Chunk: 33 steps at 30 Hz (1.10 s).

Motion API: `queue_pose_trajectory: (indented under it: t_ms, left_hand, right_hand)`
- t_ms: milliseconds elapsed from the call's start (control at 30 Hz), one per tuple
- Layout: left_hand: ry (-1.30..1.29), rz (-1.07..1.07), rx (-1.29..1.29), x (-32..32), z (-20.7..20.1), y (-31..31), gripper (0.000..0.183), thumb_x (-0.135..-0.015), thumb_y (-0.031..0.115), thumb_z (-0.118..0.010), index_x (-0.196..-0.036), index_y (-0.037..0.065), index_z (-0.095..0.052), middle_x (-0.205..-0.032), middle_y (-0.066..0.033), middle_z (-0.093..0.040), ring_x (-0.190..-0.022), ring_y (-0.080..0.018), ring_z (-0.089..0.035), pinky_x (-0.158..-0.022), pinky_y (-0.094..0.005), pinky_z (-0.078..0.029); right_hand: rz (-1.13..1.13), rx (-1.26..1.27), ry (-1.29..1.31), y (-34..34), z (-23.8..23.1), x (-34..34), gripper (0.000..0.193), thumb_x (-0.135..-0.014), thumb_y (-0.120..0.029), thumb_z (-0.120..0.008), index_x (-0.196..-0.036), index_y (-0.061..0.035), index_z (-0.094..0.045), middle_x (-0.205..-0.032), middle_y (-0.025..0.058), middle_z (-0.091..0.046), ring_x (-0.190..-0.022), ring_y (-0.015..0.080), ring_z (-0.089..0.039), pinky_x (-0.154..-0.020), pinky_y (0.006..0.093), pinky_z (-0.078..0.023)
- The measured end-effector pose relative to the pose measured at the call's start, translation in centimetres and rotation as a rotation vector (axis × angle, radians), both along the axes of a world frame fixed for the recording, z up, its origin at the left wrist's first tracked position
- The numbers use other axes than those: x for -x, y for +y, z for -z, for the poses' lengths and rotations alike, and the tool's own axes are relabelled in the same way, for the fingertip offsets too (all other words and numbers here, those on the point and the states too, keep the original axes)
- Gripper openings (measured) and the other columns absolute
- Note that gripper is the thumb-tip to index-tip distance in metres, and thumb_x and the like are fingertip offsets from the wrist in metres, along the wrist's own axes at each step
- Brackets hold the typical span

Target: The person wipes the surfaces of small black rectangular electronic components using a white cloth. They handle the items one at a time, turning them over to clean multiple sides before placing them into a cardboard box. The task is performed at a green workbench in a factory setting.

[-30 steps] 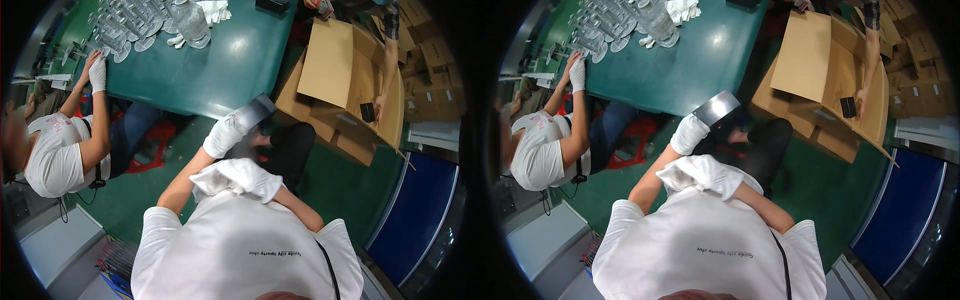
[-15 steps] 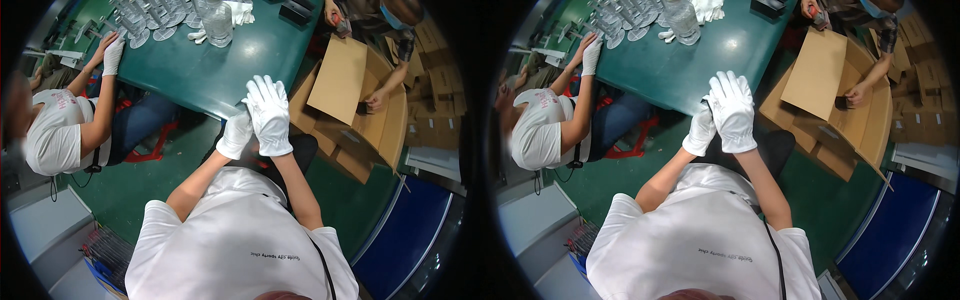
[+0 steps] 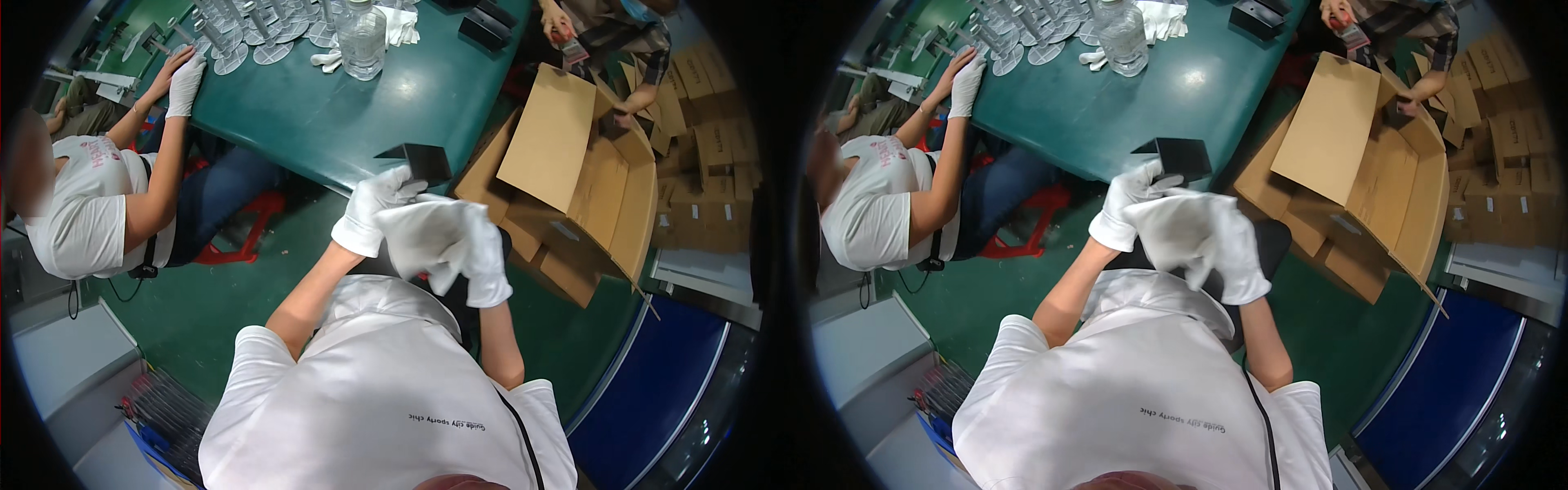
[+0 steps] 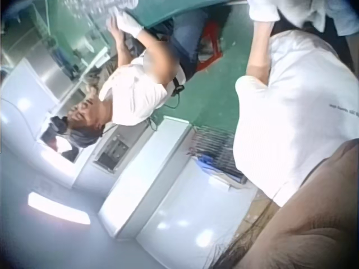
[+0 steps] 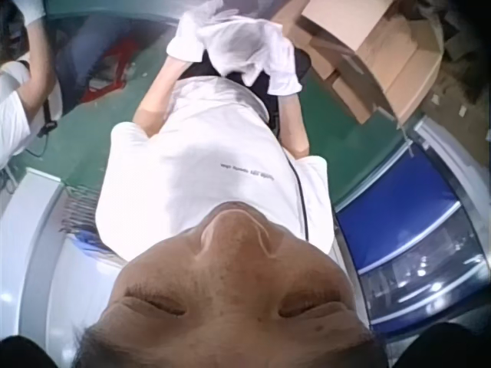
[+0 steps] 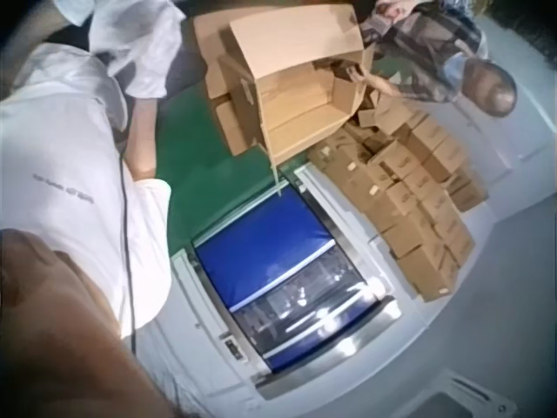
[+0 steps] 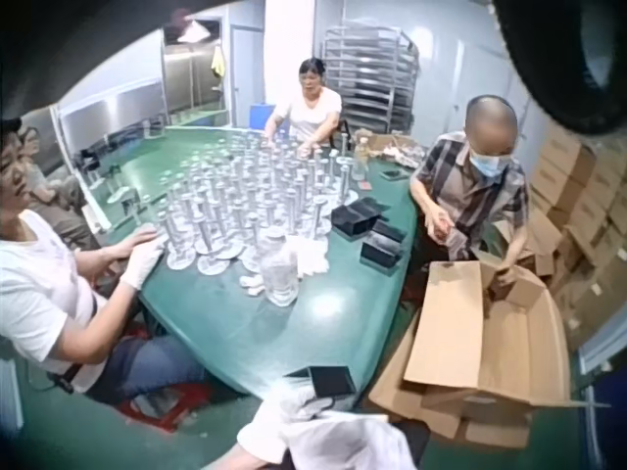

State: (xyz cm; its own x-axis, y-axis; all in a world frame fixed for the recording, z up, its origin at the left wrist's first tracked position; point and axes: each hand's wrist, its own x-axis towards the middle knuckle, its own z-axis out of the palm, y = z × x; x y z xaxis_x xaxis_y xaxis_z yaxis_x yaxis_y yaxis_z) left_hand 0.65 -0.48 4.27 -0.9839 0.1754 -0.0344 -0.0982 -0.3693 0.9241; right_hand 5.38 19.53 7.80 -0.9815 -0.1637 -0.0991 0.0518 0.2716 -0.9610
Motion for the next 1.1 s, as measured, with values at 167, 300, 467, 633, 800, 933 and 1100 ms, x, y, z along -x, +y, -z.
queue_pose_trajectory:
  t_ms: [167,300,467,633,800,933,1100]
  left_hand:
    - [0.400,-0.084,0.729,1.3,-5.1,-1.0,0.026,-0.092,-0.006,-0.066,-0.117,0.000,-0.070,-0.097,-0.0067,-0.072,-0.091,-0.0108,-0.069,-0.081,-0.0235,-0.053]
    - [0.447,-0.023,0.683,0.5,-5.7,-0.2,0.030,-0.085,-0.010,-0.067,-0.113,0.002,-0.071,-0.094,-0.0079,-0.072,-0.086,-0.0139,-0.071,-0.077,-0.0245,-0.054]
    - [0.469,-0.037,0.754,-0.2,-6.3,0.5,0.029,-0.082,-0.010,-0.067,-0.107,0.003,-0.072,-0.089,-0.0079,-0.072,-0.078,-0.0145,-0.072,-0.069,-0.0263,-0.056]
    - [0.594,-0.105,0.991,0.1,-6.1,0.7,0.020,-0.081,0.010,-0.073,-0.100,0.016,-0.073,-0.078,-0.0025,-0.067,-0.072,-0.0219,-0.070,-0.062,-0.0323,-0.056]
    - [0.622,-0.029,0.992,-0.1,-6.7,1.3,0.032,-0.078,-0.005,-0.068,-0.104,0.012,-0.074,-0.084,-0.0048,-0.071,-0.071,-0.0194,-0.070,-0.064,-0.0295,-0.055]
    - [0.662,-0.108,1.015,0.0,-5.9,0.4,0.027,-0.080,0.003,-0.069,-0.104,0.016,-0.072,-0.083,-0.0012,-0.068,-0.071,-0.0194,-0.068,-0.061,-0.0299,-0.055]
    - [0.493,-0.256,0.503,1.1,-3.5,-1.9,0.029,-0.084,-0.014,-0.068,-0.110,0.000,-0.071,-0.095,-0.0086,-0.073,-0.084,-0.0160,-0.071,-0.076,-0.0259,-0.056]
  right_hand:
    - [0.497,0.112,0.036,3.1,-2.3,1.7,0.058,-0.106,-0.048,-0.046,-0.130,0.0016,-0.062,-0.115,0.0146,-0.071,-0.095,0.0217,-0.071,-0.081,0.0330,-0.057]
    - [0.457,0.547,0.073,-0.8,-7.8,3.7,0.037,-0.103,-0.022,-0.050,-0.132,-0.0063,-0.066,-0.136,0.0106,-0.065,-0.101,0.0133,-0.066,-0.076,0.0286,-0.051]
    - [0.050,-0.271,0.652,-2.4,-0.4,6.6,0.019,-0.091,-0.016,-0.069,-0.107,-0.0103,-0.076,-0.132,0.0133,-0.066,-0.109,0.0320,-0.068,-0.090,0.0370,-0.057]
    - [0.059,-0.609,0.683,-2.0,-2.3,5.8,0.021,-0.091,-0.017,-0.067,-0.111,-0.0112,-0.072,-0.121,0.0070,-0.070,-0.092,0.0256,-0.072,-0.073,0.0357,-0.060]
    - [-0.102,-0.808,0.574,0.8,-3.7,4.4,0.028,-0.084,-0.013,-0.066,-0.112,-0.0124,-0.064,-0.090,0.0109,-0.068,-0.076,0.0316,-0.070,-0.063,0.0411,-0.056]
    - [0.155,0.057,0.123,6.7,-0.2,3.4,0.029,-0.097,-0.032,-0.063,-0.105,-0.0037,-0.066,-0.088,0.0126,-0.071,-0.078,0.0257,-0.071,-0.073,0.0368,-0.055]
    - [0.442,0.509,-0.156,7.7,1.4,0.4,0.066,-0.108,-0.053,-0.039,-0.125,0.0048,-0.067,-0.116,0.0144,-0.071,-0.104,0.0197,-0.068,-0.094,0.0321,-0.051]
